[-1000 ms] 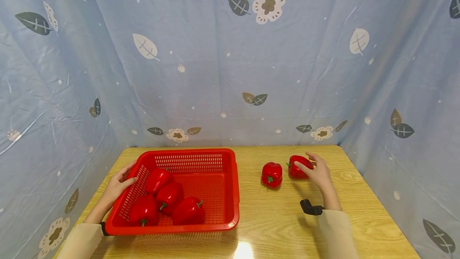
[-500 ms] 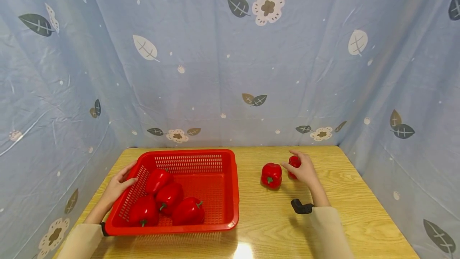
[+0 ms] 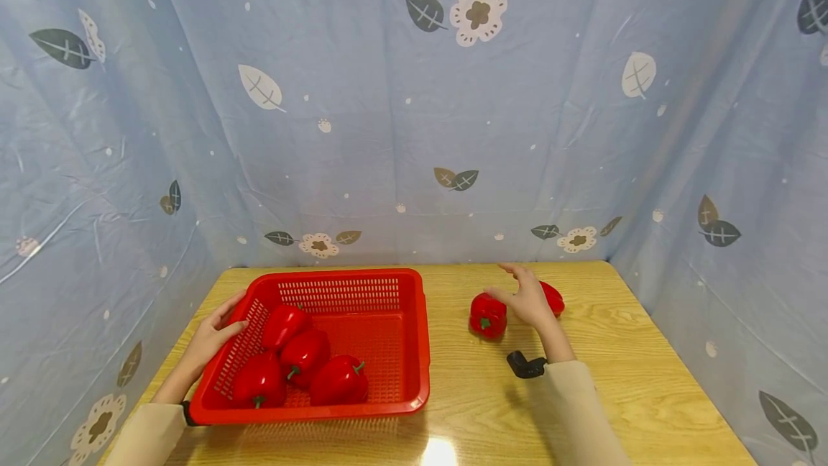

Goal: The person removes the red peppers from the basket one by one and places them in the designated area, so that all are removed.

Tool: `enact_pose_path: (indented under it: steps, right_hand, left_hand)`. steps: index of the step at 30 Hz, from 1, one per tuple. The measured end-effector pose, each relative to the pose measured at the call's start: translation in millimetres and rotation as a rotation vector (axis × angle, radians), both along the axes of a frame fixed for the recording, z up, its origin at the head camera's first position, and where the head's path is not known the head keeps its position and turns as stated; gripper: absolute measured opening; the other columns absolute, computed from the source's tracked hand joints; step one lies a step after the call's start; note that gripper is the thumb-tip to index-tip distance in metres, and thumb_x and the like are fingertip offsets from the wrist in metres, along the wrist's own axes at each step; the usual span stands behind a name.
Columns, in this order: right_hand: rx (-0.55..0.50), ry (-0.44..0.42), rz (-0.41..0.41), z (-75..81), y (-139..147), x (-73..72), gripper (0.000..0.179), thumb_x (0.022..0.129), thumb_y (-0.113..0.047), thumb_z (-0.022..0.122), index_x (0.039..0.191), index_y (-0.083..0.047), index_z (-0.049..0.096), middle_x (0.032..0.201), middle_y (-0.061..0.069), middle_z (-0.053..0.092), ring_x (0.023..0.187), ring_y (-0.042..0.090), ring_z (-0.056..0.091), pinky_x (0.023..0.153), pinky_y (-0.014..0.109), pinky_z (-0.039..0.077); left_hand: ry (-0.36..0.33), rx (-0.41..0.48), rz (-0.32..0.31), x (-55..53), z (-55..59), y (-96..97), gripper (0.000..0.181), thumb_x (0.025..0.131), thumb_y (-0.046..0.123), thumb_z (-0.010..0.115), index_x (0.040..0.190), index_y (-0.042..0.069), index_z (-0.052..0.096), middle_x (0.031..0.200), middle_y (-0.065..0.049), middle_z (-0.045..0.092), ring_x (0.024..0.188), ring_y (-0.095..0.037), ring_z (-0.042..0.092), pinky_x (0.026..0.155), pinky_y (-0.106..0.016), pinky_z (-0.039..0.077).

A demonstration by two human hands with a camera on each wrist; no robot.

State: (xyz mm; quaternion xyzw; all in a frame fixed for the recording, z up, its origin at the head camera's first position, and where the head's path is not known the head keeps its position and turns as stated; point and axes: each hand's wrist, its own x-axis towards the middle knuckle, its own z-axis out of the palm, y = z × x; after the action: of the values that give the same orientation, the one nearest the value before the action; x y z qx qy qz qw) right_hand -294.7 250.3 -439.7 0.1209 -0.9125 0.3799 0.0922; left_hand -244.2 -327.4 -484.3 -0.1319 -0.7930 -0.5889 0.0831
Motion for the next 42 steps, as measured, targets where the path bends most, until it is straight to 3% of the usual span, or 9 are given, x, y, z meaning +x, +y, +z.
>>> enact_pose_path:
  steps: [8,21,32,42]
  right_hand:
    - [-0.045,-0.016,0.029,1.7,-17,-2.5,0.066,0.083,-0.033,0.069,0.134,-0.001,0.045,0.132,0.025,0.043,0.12,0.044,0.038,0.094,0.06,0.035]
    - [-0.011,0.021,0.085,14.4,-51,-4.2,0.064,0.081,-0.036,0.071,0.133,-0.005,0.049,0.131,0.021,0.046,0.119,0.041,0.042,0.093,0.059,0.037]
    - [-0.021,0.041,0.178,27.7,-89,6.5,0.064,0.079,-0.034,0.073,0.132,-0.008,0.05,0.131,0.019,0.046,0.117,0.04,0.044,0.093,0.059,0.038]
    - [-0.003,0.036,0.239,28.6,-117,8.3,0.065,0.077,-0.039,0.073,0.132,-0.013,0.051,0.128,0.016,0.047,0.119,0.037,0.044,0.095,0.057,0.038]
  left_hand:
    - [0.011,-0.01,0.011,0.7,-1.0,-0.3,0.058,0.091,0.003,0.054,0.143,-0.004,0.028,0.137,-0.033,0.034,0.105,0.008,0.051,0.077,-0.014,0.049]
    - [0.02,-0.025,0.022,-0.6,-2.4,-0.2,0.057,0.091,0.003,0.054,0.142,-0.005,0.028,0.138,-0.034,0.034,0.106,0.011,0.049,0.079,-0.011,0.047]
    - [0.028,-0.033,0.024,-0.4,-2.3,-0.8,0.057,0.092,0.003,0.054,0.142,-0.005,0.028,0.139,-0.035,0.032,0.107,0.013,0.047,0.08,-0.009,0.045]
    - [0.006,-0.02,0.023,-0.3,-0.4,0.1,0.058,0.092,0.004,0.054,0.143,-0.004,0.028,0.136,-0.035,0.034,0.103,0.008,0.051,0.076,-0.015,0.05]
